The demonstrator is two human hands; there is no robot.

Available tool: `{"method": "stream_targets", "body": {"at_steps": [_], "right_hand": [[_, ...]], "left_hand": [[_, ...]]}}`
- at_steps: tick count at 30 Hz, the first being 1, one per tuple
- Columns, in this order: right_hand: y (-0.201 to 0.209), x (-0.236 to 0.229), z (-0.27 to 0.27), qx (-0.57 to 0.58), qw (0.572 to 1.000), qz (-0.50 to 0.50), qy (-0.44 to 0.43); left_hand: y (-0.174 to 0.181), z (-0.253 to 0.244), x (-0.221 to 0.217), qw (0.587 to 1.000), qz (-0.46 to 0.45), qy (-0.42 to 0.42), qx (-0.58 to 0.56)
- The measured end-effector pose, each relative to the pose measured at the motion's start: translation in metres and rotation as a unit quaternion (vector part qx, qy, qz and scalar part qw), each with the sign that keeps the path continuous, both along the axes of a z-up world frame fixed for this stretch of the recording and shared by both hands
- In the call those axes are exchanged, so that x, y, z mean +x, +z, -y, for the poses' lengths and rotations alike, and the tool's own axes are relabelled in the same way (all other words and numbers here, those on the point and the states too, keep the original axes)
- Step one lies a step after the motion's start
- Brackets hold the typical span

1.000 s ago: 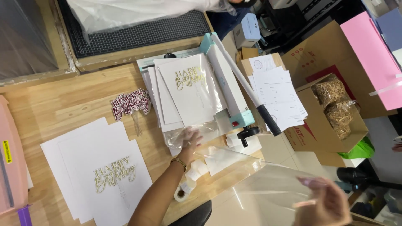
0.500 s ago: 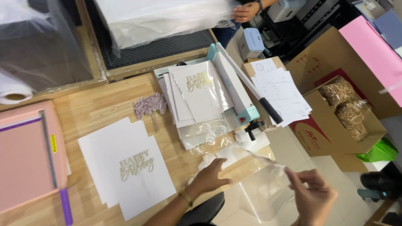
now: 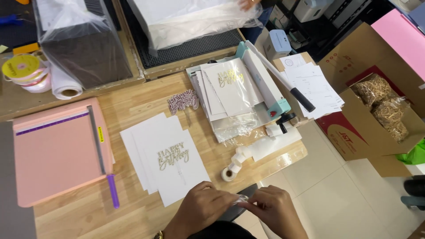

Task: The person trims white paper using a paper cutter, places a decorative cake topper onto the paper, and then slides both items into a plastic sleeve before sealing it with tape.

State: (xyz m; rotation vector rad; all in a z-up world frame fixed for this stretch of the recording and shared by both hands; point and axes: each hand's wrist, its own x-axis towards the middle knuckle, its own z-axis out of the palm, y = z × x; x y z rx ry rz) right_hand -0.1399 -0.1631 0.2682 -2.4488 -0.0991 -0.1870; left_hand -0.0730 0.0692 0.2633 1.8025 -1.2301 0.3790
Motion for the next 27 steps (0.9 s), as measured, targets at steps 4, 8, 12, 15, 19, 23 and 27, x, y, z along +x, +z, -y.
{"method": "stream_targets", "body": {"at_steps": [4, 8, 12, 15, 19, 23, 27], "right_hand": [[0.034, 0.006, -0.037, -0.026, 0.986, 0.047, 0.155], [0.054, 0.010, -0.082, -0.083, 0.963, 0.157, 0.204], [0.058, 0.005, -0.125, -0.123, 0.939, 0.242, 0.209], [0.065, 0.003, -0.151, -0.134, 0.919, 0.291, 0.232], [0.062, 0.002, -0.182, -0.131, 0.914, 0.280, 0.265], [0.034, -0.004, -0.208, -0.192, 0.934, 0.196, 0.227], [0.042, -0.002, -0.235, -0.154, 0.928, 0.274, 0.199]], "left_hand": [[0.004, -0.039, -0.003, 0.957, -0.283, 0.007, 0.067], [0.008, -0.074, 0.001, 0.702, -0.708, 0.079, 0.016], [-0.014, -0.119, 0.007, 0.667, -0.744, 0.025, -0.029], [-0.006, -0.150, 0.009, 0.641, -0.765, 0.061, 0.004], [0.002, -0.184, 0.007, 0.650, -0.756, 0.068, -0.040], [0.024, -0.206, 0.002, 0.678, -0.733, 0.059, -0.004], [0.026, -0.222, 0.003, 0.702, -0.709, 0.067, -0.001]]}}
